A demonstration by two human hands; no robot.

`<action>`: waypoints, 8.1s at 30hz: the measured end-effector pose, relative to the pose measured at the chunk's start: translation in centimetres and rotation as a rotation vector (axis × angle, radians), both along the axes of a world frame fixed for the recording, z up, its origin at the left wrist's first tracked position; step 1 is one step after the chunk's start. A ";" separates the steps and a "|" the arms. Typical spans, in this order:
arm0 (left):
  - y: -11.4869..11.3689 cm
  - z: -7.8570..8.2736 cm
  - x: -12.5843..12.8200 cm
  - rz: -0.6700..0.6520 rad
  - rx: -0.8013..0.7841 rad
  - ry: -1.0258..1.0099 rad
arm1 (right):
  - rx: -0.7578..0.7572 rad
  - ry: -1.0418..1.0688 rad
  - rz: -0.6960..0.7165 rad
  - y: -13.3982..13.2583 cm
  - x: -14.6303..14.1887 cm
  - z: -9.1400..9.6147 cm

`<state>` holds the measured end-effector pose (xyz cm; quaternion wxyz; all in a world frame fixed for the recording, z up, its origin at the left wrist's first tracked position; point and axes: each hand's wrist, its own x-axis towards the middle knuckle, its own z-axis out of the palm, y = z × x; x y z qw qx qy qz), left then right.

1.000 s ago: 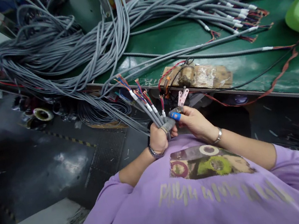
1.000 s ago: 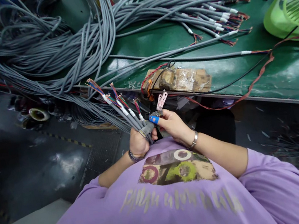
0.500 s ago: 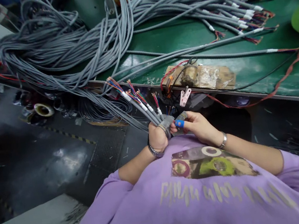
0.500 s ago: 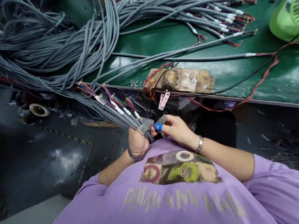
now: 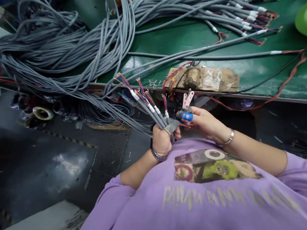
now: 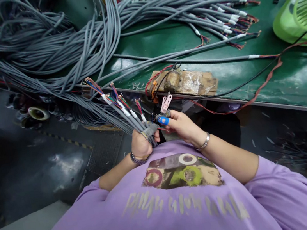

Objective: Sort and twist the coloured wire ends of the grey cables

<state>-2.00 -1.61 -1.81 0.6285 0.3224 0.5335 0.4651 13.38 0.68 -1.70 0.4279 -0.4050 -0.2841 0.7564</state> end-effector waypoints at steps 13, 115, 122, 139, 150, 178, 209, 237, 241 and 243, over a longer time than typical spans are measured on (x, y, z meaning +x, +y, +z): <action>0.1 -0.3 -0.6 -0.123 -0.046 -0.073 | -0.088 0.200 0.055 0.2 -1.1 -1.1; 1.2 1.2 1.5 -0.057 -0.075 -0.089 | -0.098 0.257 -0.247 4.1 -1.2 -0.2; 1.3 1.4 1.5 -0.069 -0.072 -0.072 | -0.135 0.295 -0.153 4.0 -0.9 -1.1; 0.8 0.9 1.4 -0.086 -0.086 -0.054 | -0.130 0.376 -0.171 3.8 -1.2 -1.3; 0.5 1.7 1.0 -0.074 -0.052 -0.076 | -0.121 0.266 -0.161 3.3 -0.2 -0.3; 0.1 1.5 0.8 -0.056 -0.039 -0.078 | -0.167 0.366 -0.077 3.4 0.2 -0.7; 1.0 1.0 1.8 -0.018 -0.075 -0.068 | -0.154 0.447 -0.176 4.0 -1.3 -2.3; 1.1 1.1 2.1 0.096 0.045 -0.024 | -0.131 0.277 -0.157 3.3 0.1 -0.2; 1.1 1.0 2.2 0.073 0.039 -0.007 | -0.097 0.297 -0.169 3.4 -0.1 -0.7; 1.1 1.0 2.3 0.061 0.041 -0.005 | -0.085 0.301 -0.180 3.4 -0.3 -0.8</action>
